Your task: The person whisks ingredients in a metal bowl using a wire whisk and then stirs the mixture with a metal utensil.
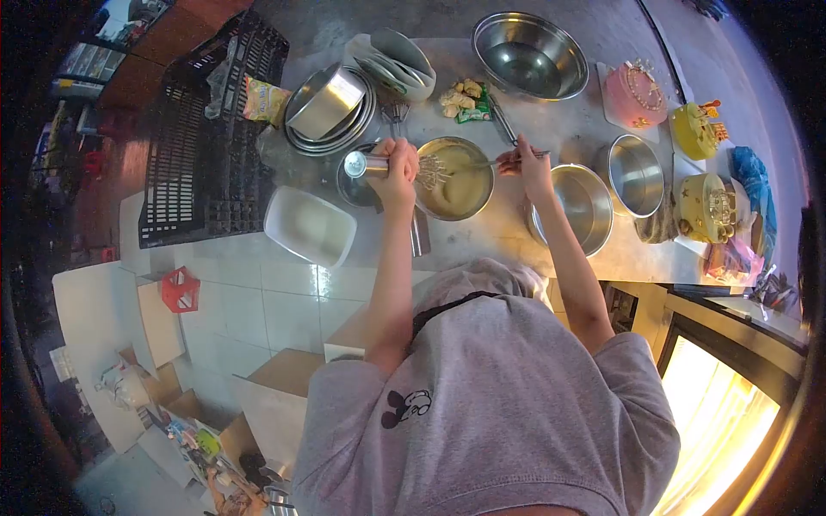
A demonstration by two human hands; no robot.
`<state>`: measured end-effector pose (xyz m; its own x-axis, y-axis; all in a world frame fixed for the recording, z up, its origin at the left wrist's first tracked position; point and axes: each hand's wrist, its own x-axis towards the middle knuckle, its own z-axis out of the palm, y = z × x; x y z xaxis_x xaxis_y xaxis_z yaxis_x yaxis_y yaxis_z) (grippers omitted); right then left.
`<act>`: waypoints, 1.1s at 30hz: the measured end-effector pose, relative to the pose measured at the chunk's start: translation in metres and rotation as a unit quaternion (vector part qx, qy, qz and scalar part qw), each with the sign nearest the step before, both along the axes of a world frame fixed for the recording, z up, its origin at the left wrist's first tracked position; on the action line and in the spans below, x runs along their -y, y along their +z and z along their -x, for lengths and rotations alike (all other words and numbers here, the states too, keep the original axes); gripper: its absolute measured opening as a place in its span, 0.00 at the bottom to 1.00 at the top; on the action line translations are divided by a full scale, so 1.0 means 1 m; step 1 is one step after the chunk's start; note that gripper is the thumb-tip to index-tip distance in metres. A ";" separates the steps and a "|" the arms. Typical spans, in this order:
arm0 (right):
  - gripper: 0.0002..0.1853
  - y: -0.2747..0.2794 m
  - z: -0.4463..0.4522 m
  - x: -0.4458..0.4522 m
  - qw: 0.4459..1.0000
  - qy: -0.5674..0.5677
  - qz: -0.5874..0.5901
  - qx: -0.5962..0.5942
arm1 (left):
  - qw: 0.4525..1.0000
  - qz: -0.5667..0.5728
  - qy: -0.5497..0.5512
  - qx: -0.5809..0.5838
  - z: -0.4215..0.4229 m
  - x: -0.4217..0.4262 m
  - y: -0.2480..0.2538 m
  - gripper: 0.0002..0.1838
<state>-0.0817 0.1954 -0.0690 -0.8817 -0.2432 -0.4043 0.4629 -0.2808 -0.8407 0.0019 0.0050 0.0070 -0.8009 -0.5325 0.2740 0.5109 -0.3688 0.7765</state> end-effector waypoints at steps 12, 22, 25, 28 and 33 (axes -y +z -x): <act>0.22 0.005 0.002 -0.006 0.994 0.094 -0.050 0.036 | 1.000 0.011 0.014 0.007 -0.002 -0.003 0.000 0.19; 0.22 0.010 0.007 -0.011 0.990 0.118 -0.070 0.017 | 1.000 0.007 0.007 0.023 -0.004 -0.006 -0.001 0.19; 0.22 0.012 0.007 -0.008 0.990 0.118 -0.079 0.017 | 1.000 0.004 0.010 0.005 -0.002 -0.005 0.001 0.19; 0.23 0.004 0.008 -0.012 0.989 0.119 -0.083 0.020 | 1.000 0.006 0.011 -0.007 -0.004 0.002 0.000 0.19; 0.23 -0.002 0.007 -0.014 0.995 0.077 -0.055 -0.030 | 0.952 -0.157 0.259 0.041 -0.014 0.055 0.006 0.17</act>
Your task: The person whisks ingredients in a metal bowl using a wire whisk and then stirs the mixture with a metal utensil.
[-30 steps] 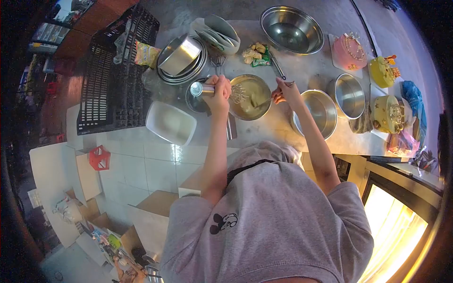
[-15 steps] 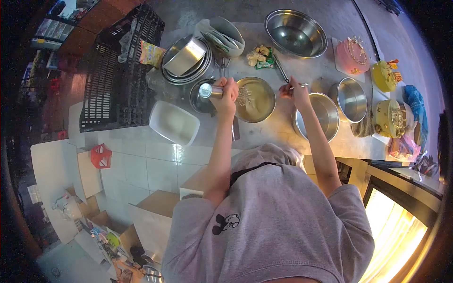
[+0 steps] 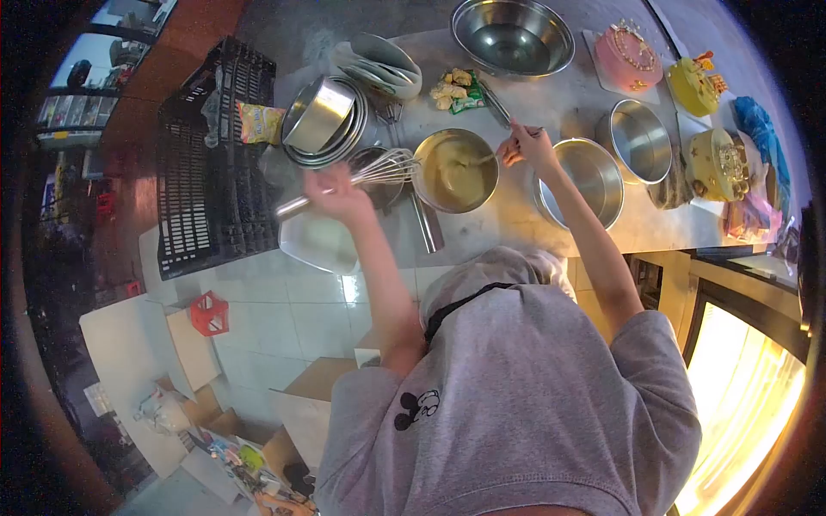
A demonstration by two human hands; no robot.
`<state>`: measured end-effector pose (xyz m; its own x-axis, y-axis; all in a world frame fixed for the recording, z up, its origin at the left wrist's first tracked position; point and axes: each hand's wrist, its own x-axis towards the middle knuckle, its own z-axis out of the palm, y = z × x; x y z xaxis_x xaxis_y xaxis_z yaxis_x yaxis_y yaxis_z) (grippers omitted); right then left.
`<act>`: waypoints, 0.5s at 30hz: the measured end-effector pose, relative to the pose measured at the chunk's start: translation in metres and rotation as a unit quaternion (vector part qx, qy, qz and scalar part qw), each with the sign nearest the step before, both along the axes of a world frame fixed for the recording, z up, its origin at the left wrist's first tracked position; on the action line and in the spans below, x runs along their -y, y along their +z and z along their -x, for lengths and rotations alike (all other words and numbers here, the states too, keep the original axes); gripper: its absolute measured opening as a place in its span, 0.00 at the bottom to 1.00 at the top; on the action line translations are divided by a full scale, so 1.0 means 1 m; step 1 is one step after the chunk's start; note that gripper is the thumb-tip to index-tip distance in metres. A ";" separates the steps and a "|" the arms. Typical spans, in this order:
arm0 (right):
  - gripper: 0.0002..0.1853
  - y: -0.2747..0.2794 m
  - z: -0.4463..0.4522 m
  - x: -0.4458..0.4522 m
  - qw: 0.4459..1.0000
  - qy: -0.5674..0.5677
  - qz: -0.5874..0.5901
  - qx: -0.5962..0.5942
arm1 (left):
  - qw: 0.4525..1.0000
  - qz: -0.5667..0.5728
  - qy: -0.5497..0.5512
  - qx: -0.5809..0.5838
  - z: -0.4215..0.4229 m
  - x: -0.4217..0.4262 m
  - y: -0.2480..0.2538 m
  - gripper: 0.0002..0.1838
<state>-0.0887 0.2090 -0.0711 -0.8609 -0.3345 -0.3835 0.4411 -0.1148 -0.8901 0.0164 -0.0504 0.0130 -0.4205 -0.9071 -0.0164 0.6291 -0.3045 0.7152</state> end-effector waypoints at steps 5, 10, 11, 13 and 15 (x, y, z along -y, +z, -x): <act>0.23 0.003 -0.003 -0.001 0.997 0.055 -0.043 0.031 | 0.995 -0.086 0.027 -0.044 -0.027 0.047 -0.004 0.20; 0.24 0.006 -0.003 0.002 0.994 0.087 -0.013 0.062 | 0.991 -0.113 0.059 0.039 -0.017 0.030 -0.003 0.19; 0.23 -0.003 0.000 0.004 1.000 0.019 0.012 0.013 | 0.991 -0.114 0.061 0.039 -0.014 0.021 -0.003 0.19; 0.23 -0.001 0.001 0.006 0.997 -0.048 0.037 -0.036 | 0.997 -0.061 -0.026 0.043 -0.009 0.006 -0.005 0.19; 0.23 0.005 0.002 0.001 0.994 0.082 -0.055 0.051 | 0.995 -0.079 -0.059 0.023 -0.005 -0.006 -0.008 0.17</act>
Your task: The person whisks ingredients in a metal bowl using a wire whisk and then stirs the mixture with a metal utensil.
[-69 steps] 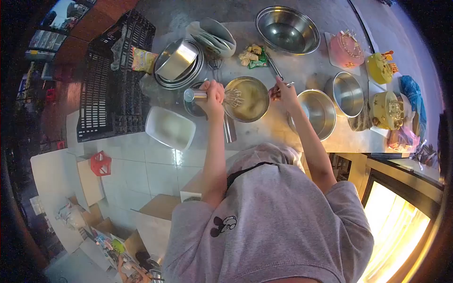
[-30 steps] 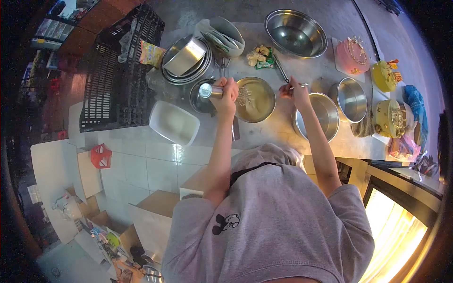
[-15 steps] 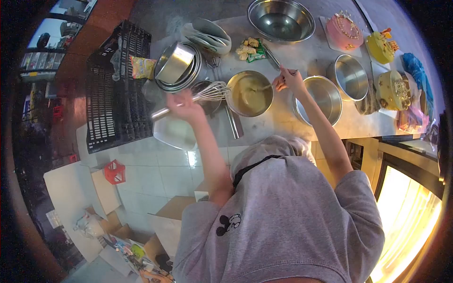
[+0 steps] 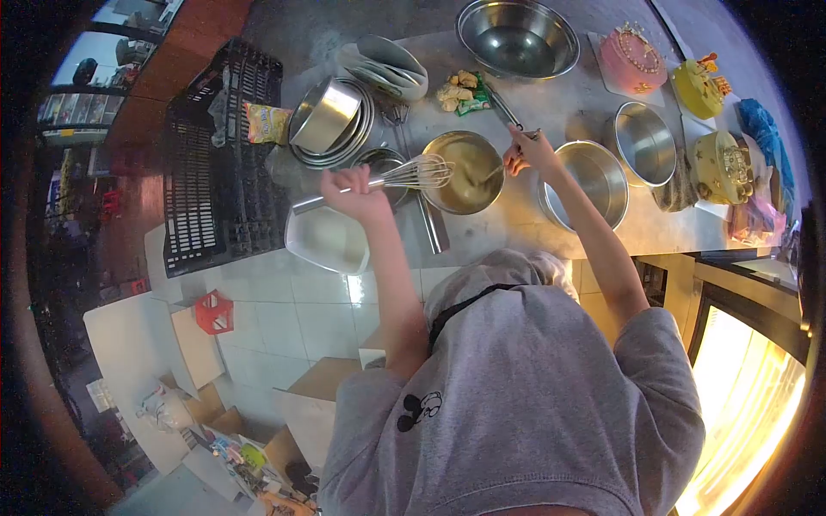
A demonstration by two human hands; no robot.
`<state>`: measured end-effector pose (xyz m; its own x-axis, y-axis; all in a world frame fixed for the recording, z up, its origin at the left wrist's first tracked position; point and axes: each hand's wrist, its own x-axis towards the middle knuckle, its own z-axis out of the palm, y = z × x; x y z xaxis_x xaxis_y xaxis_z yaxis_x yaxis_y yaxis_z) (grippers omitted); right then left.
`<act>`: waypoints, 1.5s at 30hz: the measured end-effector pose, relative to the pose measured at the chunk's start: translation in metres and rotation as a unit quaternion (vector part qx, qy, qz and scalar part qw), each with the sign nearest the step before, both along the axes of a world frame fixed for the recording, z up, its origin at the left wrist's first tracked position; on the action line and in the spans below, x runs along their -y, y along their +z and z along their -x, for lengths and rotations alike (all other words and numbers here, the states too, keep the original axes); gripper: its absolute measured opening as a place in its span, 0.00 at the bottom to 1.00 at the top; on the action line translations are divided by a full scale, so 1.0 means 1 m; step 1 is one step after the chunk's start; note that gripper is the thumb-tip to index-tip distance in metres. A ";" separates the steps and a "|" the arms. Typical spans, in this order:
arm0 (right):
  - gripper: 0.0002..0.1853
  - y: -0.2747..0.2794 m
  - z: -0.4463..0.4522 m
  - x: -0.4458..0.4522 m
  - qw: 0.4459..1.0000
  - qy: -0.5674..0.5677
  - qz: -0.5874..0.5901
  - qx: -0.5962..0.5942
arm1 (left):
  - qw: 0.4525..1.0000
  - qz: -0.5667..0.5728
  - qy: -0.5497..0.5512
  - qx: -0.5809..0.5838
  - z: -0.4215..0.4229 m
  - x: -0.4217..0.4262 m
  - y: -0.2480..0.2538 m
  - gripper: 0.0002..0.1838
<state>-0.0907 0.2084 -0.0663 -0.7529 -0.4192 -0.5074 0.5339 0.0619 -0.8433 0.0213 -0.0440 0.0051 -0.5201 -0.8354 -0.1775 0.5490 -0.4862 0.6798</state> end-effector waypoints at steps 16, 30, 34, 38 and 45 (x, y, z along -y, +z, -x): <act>0.25 -0.009 -0.001 0.011 0.987 -0.106 0.120 -0.020 | 0.994 0.085 -0.068 0.019 0.010 -0.031 0.005 0.19; 0.25 -0.015 0.005 0.011 0.997 -0.081 -0.002 -0.015 | 0.995 0.079 -0.053 -0.019 0.007 -0.030 0.003 0.18; 0.25 -0.005 0.004 0.009 0.994 -0.091 0.062 0.006 | 0.996 0.066 -0.049 -0.017 0.009 -0.032 0.004 0.18; 0.22 -0.015 0.008 0.010 0.996 -0.074 0.049 -0.021 | 0.992 0.095 -0.077 -0.005 0.010 -0.031 0.001 0.19; 0.23 -0.011 0.005 0.012 0.999 -0.021 0.037 0.032 | 0.993 0.087 -0.079 -0.010 0.011 -0.031 0.002 0.20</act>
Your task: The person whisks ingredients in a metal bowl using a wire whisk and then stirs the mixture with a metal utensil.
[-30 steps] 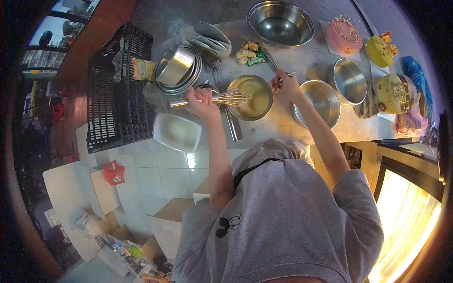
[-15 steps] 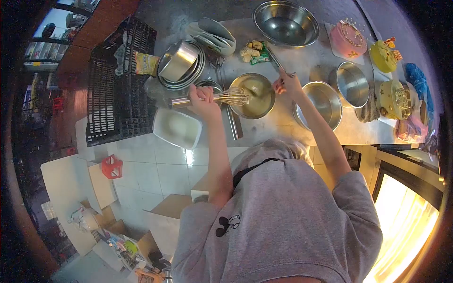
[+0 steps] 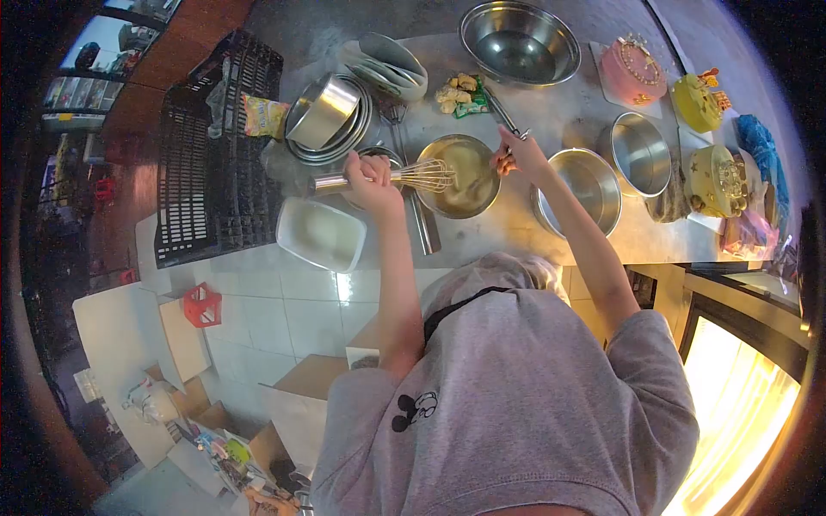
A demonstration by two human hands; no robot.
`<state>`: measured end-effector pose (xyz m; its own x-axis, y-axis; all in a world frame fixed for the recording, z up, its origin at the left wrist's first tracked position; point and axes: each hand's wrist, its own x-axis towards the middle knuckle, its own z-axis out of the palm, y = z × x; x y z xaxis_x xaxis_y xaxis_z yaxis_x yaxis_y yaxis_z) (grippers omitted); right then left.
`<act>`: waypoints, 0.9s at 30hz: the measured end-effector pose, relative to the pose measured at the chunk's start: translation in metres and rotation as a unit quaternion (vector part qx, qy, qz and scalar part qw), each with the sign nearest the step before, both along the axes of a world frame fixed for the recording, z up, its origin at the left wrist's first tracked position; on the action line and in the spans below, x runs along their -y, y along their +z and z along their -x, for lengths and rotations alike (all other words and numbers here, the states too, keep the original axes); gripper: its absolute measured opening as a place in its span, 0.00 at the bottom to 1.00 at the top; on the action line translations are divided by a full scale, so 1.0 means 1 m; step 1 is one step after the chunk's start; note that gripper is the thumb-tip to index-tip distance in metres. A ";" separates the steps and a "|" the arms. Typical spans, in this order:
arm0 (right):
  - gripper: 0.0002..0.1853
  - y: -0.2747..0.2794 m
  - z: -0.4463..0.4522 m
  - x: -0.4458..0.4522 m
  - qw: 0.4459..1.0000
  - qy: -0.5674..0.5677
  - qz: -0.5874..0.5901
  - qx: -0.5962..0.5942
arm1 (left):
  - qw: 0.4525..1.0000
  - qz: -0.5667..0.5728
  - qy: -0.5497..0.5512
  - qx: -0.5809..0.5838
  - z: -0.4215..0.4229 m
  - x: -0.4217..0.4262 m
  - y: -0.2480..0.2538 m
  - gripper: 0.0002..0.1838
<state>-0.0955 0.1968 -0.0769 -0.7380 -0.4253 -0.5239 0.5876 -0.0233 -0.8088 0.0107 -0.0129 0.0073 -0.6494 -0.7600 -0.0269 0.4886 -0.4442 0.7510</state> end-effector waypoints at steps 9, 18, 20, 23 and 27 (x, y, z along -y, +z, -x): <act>0.22 -0.014 0.001 0.005 0.981 -0.149 0.041 -0.116 | 1.000 0.011 0.019 0.006 0.001 -0.002 0.001 0.19; 0.21 -0.004 0.001 0.003 0.996 0.025 -0.079 -0.026 | 1.000 0.025 0.006 0.007 0.001 -0.001 0.000 0.20; 0.21 -0.009 -0.001 0.005 0.997 -0.067 0.001 -0.028 | 1.000 0.023 0.002 0.005 0.001 -0.001 -0.001 0.20; 0.22 -0.013 0.000 0.003 0.997 -0.072 0.021 -0.023 | 1.000 0.014 -0.005 0.007 -0.002 0.002 0.000 0.20; 0.23 -0.018 0.002 0.006 0.975 -0.204 0.084 0.002 | 1.000 0.006 0.001 0.012 0.000 -0.001 0.000 0.20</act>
<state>-0.0973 0.1904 -0.0946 -0.8623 -0.1758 -0.4749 0.5041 -0.3884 -0.7714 0.0112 -0.0120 0.0076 -0.6467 -0.7620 -0.0336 0.4710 -0.4336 0.7682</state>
